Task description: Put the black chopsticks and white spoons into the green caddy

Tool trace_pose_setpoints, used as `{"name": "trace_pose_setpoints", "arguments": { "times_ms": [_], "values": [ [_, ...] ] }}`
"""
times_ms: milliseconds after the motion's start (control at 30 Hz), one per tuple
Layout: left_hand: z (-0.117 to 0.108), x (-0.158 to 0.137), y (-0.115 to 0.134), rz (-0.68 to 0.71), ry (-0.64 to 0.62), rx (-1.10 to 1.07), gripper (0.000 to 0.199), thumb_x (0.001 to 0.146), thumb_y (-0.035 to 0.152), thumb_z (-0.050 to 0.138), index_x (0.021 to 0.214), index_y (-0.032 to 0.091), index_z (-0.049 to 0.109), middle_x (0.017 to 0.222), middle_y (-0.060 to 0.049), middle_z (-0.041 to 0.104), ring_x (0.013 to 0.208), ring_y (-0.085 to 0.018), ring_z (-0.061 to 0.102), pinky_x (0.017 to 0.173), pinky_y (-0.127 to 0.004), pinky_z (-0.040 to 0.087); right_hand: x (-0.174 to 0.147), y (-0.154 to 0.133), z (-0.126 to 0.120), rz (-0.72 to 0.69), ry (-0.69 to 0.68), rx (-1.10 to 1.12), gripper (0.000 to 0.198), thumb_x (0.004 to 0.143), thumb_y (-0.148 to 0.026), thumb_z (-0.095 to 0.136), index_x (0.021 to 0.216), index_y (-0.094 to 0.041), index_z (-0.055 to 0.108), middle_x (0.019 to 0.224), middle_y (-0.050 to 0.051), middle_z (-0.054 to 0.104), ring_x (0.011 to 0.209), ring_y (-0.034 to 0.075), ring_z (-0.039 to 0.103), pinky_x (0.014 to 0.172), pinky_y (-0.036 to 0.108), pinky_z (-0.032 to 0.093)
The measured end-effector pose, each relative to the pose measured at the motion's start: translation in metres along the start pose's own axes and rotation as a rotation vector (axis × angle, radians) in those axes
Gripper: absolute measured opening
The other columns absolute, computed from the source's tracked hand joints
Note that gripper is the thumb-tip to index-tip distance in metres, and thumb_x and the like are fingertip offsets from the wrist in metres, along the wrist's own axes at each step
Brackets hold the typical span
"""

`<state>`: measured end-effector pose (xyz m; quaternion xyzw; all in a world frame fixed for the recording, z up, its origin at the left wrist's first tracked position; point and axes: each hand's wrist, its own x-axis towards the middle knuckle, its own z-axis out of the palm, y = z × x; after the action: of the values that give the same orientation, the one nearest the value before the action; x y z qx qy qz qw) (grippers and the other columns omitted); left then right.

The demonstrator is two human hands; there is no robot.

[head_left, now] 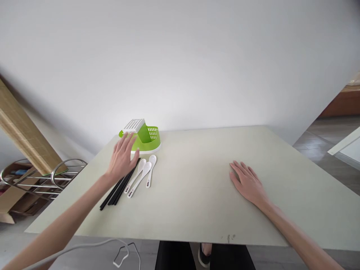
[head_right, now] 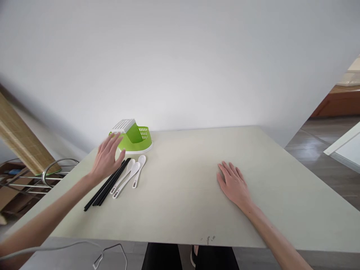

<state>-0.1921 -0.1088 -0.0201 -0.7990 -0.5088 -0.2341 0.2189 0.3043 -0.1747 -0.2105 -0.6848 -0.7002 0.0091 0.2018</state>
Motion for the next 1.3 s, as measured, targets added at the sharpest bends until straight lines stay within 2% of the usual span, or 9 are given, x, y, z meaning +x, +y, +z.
{"name": "trace_pose_setpoints", "arguments": {
  "times_ms": [67, 200, 367, 433, 500, 633, 733, 867, 1300],
  "values": [
    [-0.005, -0.036, 0.016, 0.023, -0.027, -0.052, 0.052, 0.106, 0.038, 0.044, 0.155, 0.020, 0.046, 0.161, -0.013, 0.051, 0.156, -0.031, 0.035, 0.125, -0.049, 0.030, -0.001, 0.001, 0.000, -0.008, 0.001, 0.001, 0.062, 0.109, -0.051, 0.025, 0.157, -0.022, 0.051, 0.168, 0.004, 0.043, 0.158, 0.027, 0.033, 0.130, 0.051, 0.029],
    [-0.012, -0.101, 0.035, -0.079, -0.001, -0.133, 0.037, 0.104, 0.034, 0.051, 0.138, 0.022, 0.058, 0.141, -0.013, 0.065, 0.138, -0.030, 0.054, 0.116, -0.048, 0.040, -0.003, 0.001, -0.002, -0.013, -0.001, 0.005, 0.062, 0.108, -0.052, 0.026, 0.157, -0.023, 0.051, 0.168, 0.003, 0.043, 0.158, 0.027, 0.034, 0.130, 0.050, 0.030],
    [-0.023, -0.148, 0.035, -0.251, 0.042, -0.149, 0.024, 0.104, 0.034, 0.050, 0.103, 0.023, 0.072, 0.108, -0.010, 0.072, 0.104, -0.026, 0.064, 0.096, -0.041, 0.048, -0.004, 0.000, -0.003, -0.011, 0.001, -0.005, 0.062, 0.108, -0.052, 0.025, 0.156, -0.022, 0.051, 0.168, 0.003, 0.044, 0.158, 0.027, 0.035, 0.130, 0.050, 0.030],
    [-0.029, -0.156, 0.025, -0.297, 0.010, -0.146, 0.040, 0.106, 0.035, 0.043, 0.077, 0.024, 0.070, 0.092, -0.008, 0.072, 0.094, -0.024, 0.064, 0.093, -0.040, 0.046, -0.005, 0.001, -0.003, -0.008, 0.003, -0.005, 0.062, 0.108, -0.052, 0.025, 0.156, -0.023, 0.052, 0.167, 0.003, 0.045, 0.157, 0.027, 0.036, 0.130, 0.050, 0.030],
    [-0.036, -0.159, 0.011, -0.402, -0.056, -0.151, 0.051, 0.106, 0.037, 0.038, 0.063, 0.024, 0.062, 0.076, -0.006, 0.069, 0.081, -0.022, 0.063, 0.087, -0.037, 0.045, -0.005, 0.001, -0.003, -0.007, 0.005, -0.003, 0.062, 0.108, -0.053, 0.025, 0.155, -0.023, 0.052, 0.167, 0.004, 0.046, 0.157, 0.027, 0.036, 0.130, 0.050, 0.030],
    [-0.040, -0.158, -0.021, -0.787, -0.182, -0.154, 0.049, 0.104, 0.046, 0.036, 0.069, 0.023, 0.061, 0.056, 0.001, 0.056, 0.057, -0.018, 0.053, 0.068, -0.033, 0.041, -0.006, 0.003, -0.003, -0.003, -0.007, 0.006, 0.064, 0.108, -0.054, 0.025, 0.155, -0.022, 0.052, 0.167, 0.004, 0.045, 0.157, 0.027, 0.036, 0.130, 0.050, 0.029],
    [-0.032, -0.163, -0.037, -0.959, -0.184, -0.219, 0.046, 0.099, 0.053, 0.042, 0.065, 0.024, 0.052, 0.049, 0.004, 0.044, 0.051, -0.016, 0.044, 0.061, -0.031, 0.037, -0.008, 0.003, -0.003, 0.011, -0.013, 0.013, 0.065, 0.107, -0.055, 0.024, 0.156, -0.022, 0.051, 0.168, 0.003, 0.044, 0.158, 0.027, 0.035, 0.130, 0.051, 0.029],
    [-0.022, -0.172, -0.044, -1.011, -0.147, -0.441, 0.052, 0.094, 0.062, 0.049, 0.060, 0.024, 0.038, 0.053, 0.004, 0.037, 0.054, -0.015, 0.036, 0.056, -0.030, 0.032, -0.010, 0.004, -0.002, 0.017, -0.018, 0.022, 0.066, 0.107, -0.057, 0.025, 0.157, -0.023, 0.050, 0.168, 0.002, 0.044, 0.158, 0.028, 0.035, 0.130, 0.051, 0.028],
    [-0.027, -0.180, -0.027, -1.128, -0.088, -0.542, 0.051, 0.094, 0.063, 0.051, 0.064, 0.023, 0.040, 0.058, 0.004, 0.032, 0.056, -0.014, 0.030, 0.055, -0.028, 0.028, -0.010, 0.006, 0.001, 0.011, -0.024, 0.013, 0.070, 0.106, -0.060, 0.024, 0.158, -0.021, 0.050, 0.168, 0.003, 0.043, 0.157, 0.029, 0.035, 0.130, 0.053, 0.031]
  ]
}}
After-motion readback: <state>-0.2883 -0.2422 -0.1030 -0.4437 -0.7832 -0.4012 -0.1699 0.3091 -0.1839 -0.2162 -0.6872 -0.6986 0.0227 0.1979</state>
